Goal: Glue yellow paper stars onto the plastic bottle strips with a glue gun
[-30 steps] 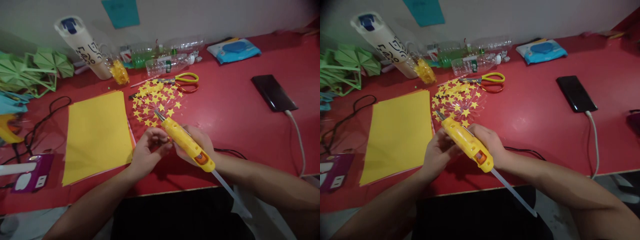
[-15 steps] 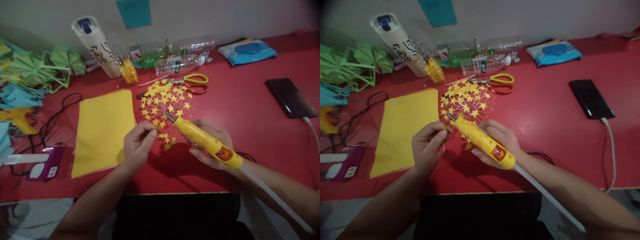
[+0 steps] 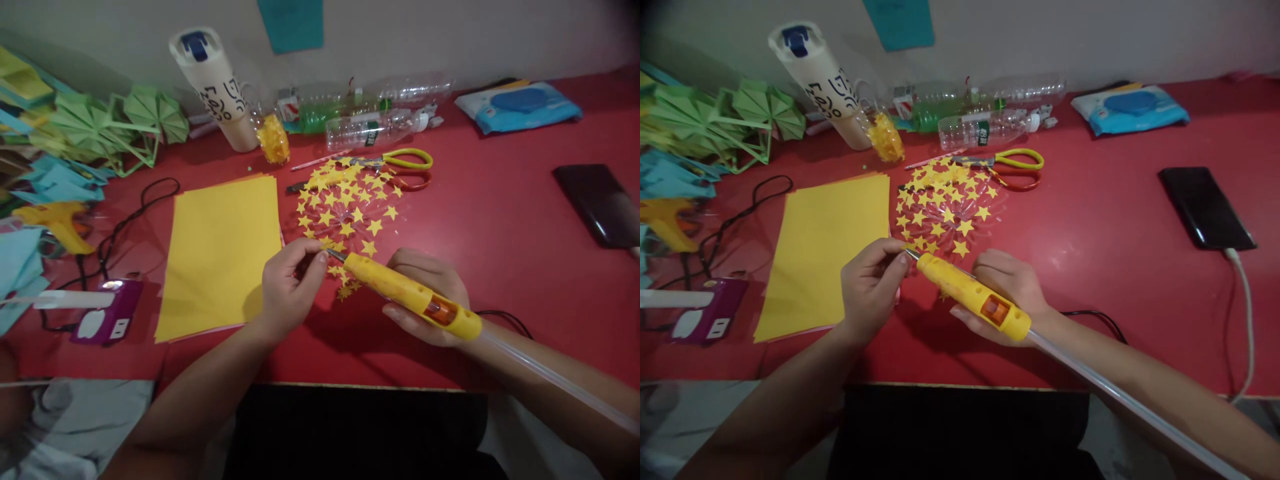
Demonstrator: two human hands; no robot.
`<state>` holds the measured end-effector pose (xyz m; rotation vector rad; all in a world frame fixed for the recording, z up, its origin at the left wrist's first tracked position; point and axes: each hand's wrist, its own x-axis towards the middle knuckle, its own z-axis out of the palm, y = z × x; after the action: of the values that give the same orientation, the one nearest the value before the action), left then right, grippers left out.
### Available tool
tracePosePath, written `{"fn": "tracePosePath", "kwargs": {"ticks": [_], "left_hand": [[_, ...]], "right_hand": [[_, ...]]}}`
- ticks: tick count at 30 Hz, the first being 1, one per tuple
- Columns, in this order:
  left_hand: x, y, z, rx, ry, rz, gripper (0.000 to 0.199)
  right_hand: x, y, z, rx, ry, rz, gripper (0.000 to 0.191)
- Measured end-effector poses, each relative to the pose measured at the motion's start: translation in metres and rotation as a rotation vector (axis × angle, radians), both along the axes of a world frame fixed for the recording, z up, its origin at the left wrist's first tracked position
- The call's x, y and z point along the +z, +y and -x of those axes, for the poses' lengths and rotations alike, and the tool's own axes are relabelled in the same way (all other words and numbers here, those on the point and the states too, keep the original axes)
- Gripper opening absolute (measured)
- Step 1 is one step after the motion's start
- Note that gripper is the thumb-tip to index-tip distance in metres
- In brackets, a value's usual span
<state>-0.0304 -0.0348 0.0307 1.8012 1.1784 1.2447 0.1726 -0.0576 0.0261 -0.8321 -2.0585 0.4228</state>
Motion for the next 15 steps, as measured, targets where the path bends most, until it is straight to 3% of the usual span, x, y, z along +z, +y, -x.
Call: {"fn": "tracePosePath", "kwargs": {"ticks": [15], "left_hand": [[-0.0011, -0.0004, 0.0000, 0.004, -0.012, -0.023, 0.012]], "right_hand": [[-0.0026, 0.0009, -0.0023, 0.009, -0.075, -0.017, 0.024]]}}
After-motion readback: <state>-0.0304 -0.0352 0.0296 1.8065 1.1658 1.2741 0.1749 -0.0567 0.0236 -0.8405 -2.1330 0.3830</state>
